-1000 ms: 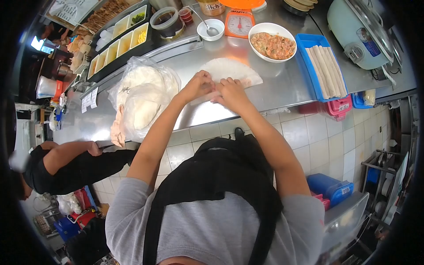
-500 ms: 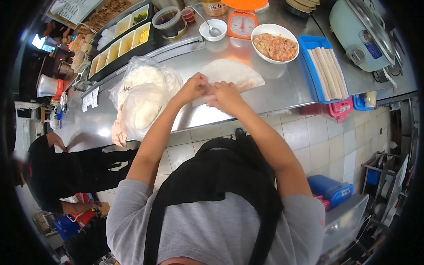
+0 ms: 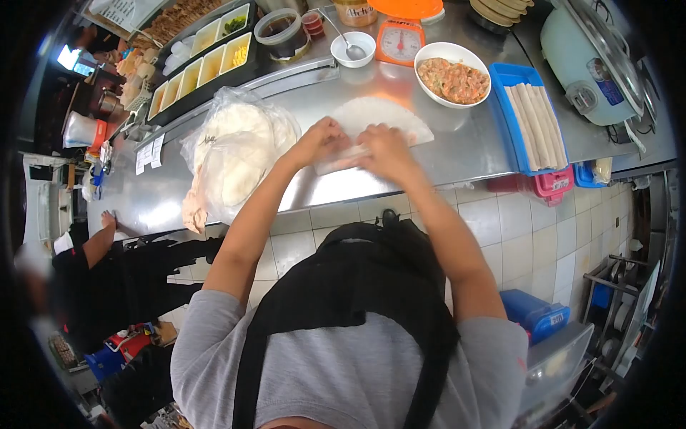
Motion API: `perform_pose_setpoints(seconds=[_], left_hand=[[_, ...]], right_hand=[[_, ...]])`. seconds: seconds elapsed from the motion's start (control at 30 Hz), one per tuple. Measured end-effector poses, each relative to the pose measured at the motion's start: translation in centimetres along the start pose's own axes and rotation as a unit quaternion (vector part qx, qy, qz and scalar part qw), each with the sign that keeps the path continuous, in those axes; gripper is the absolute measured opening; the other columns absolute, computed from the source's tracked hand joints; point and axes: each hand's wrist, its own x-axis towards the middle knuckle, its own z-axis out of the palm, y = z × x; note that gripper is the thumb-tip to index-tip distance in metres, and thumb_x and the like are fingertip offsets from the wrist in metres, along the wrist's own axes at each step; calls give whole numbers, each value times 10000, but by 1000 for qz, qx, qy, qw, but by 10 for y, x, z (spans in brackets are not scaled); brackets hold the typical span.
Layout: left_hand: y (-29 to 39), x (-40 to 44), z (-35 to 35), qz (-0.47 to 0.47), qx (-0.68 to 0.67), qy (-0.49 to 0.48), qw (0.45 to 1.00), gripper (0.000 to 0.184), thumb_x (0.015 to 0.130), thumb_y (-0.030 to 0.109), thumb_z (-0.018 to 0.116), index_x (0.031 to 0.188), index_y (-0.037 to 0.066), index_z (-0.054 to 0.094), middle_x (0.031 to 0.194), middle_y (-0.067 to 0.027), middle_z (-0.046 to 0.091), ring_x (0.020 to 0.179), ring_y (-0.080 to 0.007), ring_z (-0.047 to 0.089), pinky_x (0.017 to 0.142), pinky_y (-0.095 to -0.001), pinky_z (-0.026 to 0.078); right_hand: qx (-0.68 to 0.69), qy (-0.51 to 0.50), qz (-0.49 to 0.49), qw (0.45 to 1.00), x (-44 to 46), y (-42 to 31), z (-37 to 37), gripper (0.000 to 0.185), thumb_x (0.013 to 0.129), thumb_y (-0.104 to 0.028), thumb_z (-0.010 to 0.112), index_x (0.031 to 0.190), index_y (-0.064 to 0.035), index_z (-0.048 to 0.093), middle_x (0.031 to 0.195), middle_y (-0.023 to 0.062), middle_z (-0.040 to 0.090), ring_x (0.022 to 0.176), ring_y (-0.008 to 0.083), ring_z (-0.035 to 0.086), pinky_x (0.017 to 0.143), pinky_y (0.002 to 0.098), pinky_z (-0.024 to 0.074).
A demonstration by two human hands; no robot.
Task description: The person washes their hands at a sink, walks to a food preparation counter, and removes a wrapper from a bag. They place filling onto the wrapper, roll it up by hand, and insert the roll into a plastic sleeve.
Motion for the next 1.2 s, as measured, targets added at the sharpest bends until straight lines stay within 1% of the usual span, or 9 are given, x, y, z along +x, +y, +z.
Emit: perform_pose_setpoints(seconds=[0.03, 0.1, 0.2, 0.47, 0.93, 1.03, 1.07, 1.13, 1.2], left_hand=[[8, 4, 2, 11, 23, 33, 999, 137, 723, 100, 671, 853, 137, 691, 988, -109, 508, 987, -297, 494, 884, -350, 420], [19, 16, 13, 17, 29, 25, 999, 136, 719, 94, 668, 845, 138, 694, 976, -112, 517, 979, -300, 501, 878, -354, 424], [23, 30, 32, 20, 36, 6, 999, 137, 710, 89, 659, 833, 138, 695, 962, -114, 523, 977, -303, 504, 868, -362, 427], [12, 33, 44, 15, 34, 9, 999, 92, 713, 145, 653, 800, 148, 682, 978, -106, 504, 993, -295, 482, 861, -369, 416], [32, 36, 57, -97, 124, 49, 986, 175, 694, 243, 713, 821, 127, 685, 1042, -119, 511, 1033, -309, 473, 878, -377, 412], [53, 40, 49, -117, 188, 44, 974, 157, 692, 229, 707, 794, 111, 693, 991, -139, 546, 995, -317, 505, 855, -384, 428], [57, 44, 48, -114, 190, 42, 974, 157, 692, 229, 707, 794, 111, 693, 991, -139, 546, 995, -317, 505, 855, -384, 428], [63, 47, 52, -36, 105, 80, 991, 110, 692, 193, 696, 738, 93, 692, 912, -160, 575, 907, -306, 554, 802, -379, 457], [57, 54, 61, -64, 55, 69, 994, 92, 685, 169, 695, 726, 86, 692, 876, -165, 578, 854, -298, 570, 771, -376, 468]], right_hand=[[1, -3, 0, 1000, -3, 10, -6, 332, 678, -261, 725, 941, -83, 628, 926, 63, 586, 953, 264, 534, 811, 435, 407], [-1, -79, 30, 996, -8, 28, -17, 282, 664, -219, 733, 888, -78, 638, 918, 53, 595, 941, 251, 544, 817, 425, 410], [6, -52, -11, 999, -15, 35, -14, 257, 658, -188, 734, 870, -75, 643, 912, 53, 601, 938, 246, 549, 813, 418, 415], [36, -76, 11, 996, -15, 39, -19, 264, 648, -141, 739, 884, -77, 642, 910, 61, 606, 947, 254, 543, 816, 392, 428], [82, -92, 36, 992, -26, 65, -35, 268, 658, -12, 707, 914, -24, 628, 978, 93, 600, 996, 286, 534, 878, 376, 432], [96, -100, 43, 989, -21, 67, -45, 283, 656, 3, 702, 928, -26, 630, 988, 101, 595, 1002, 291, 530, 888, 375, 428], [90, -109, 38, 989, -21, 68, -45, 291, 656, 4, 702, 937, -27, 630, 992, 102, 593, 1007, 290, 528, 892, 375, 426], [91, -120, 38, 988, -26, 67, -41, 299, 657, 5, 701, 946, -28, 631, 995, 103, 592, 1011, 290, 526, 897, 374, 424], [87, -131, 33, 987, -21, 70, -44, 307, 652, -3, 707, 949, -28, 632, 991, 103, 593, 1019, 290, 523, 900, 370, 421]])
